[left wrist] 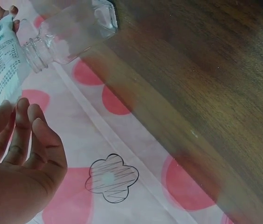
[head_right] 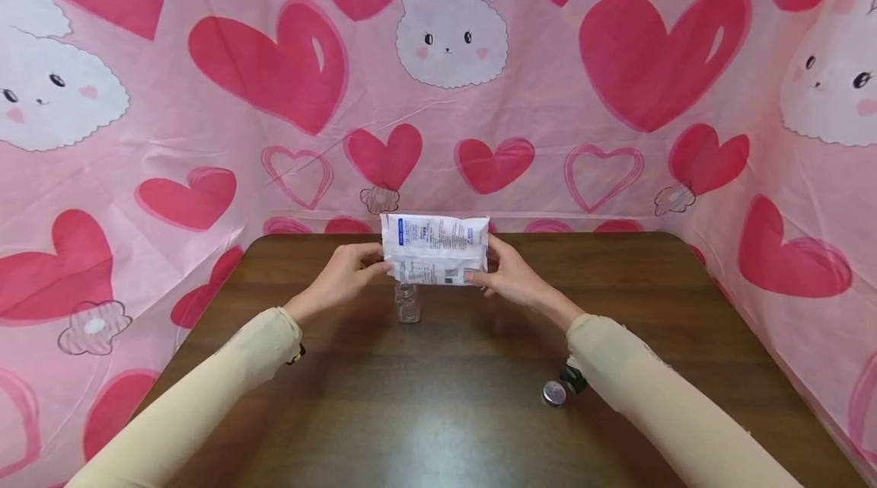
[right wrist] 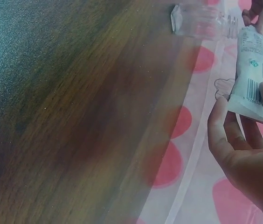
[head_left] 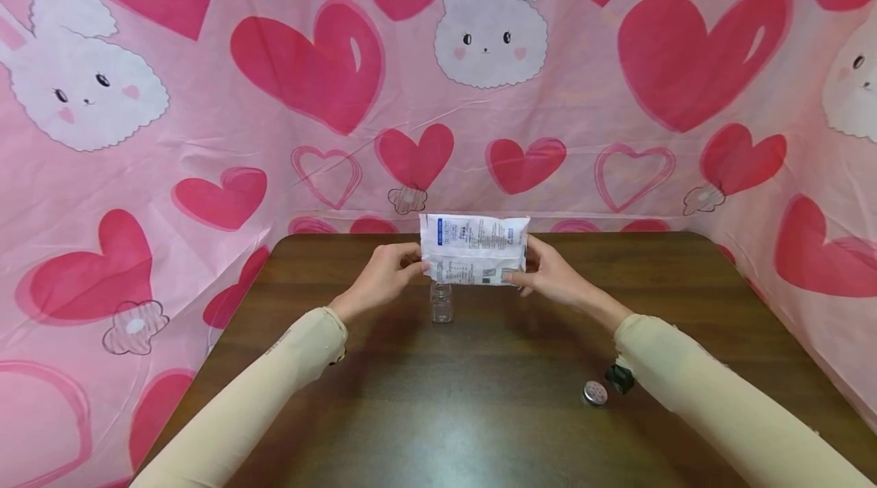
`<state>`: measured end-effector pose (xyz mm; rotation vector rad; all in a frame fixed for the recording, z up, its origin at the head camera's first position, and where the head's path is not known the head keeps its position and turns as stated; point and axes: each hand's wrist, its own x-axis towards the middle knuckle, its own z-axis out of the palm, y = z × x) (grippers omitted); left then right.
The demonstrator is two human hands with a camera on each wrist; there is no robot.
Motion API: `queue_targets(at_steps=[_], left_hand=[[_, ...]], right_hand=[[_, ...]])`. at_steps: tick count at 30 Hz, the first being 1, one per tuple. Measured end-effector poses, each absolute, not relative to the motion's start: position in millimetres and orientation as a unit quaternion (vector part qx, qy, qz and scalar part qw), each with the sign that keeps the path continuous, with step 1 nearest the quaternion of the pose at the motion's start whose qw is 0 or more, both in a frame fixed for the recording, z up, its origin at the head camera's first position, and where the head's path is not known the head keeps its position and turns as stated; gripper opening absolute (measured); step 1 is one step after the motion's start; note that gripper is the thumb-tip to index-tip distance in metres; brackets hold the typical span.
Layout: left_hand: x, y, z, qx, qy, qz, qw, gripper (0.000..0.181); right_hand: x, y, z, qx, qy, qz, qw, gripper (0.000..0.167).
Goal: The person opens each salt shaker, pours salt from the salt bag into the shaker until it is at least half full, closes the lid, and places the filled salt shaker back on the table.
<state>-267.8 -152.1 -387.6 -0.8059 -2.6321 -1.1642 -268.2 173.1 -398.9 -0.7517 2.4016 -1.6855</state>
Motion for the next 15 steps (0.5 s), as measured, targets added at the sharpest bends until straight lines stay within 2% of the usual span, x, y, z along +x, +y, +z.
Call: queue_targets(at_steps=[15], left_hand=[[-267.4,-153.3,-388.1,-0.266,-0.875,-0.397,0.076,0.006]], right_hand=[[-269.6,173.4,-396.5,-0.254,0.794,-0.550,0.057,0.061]])
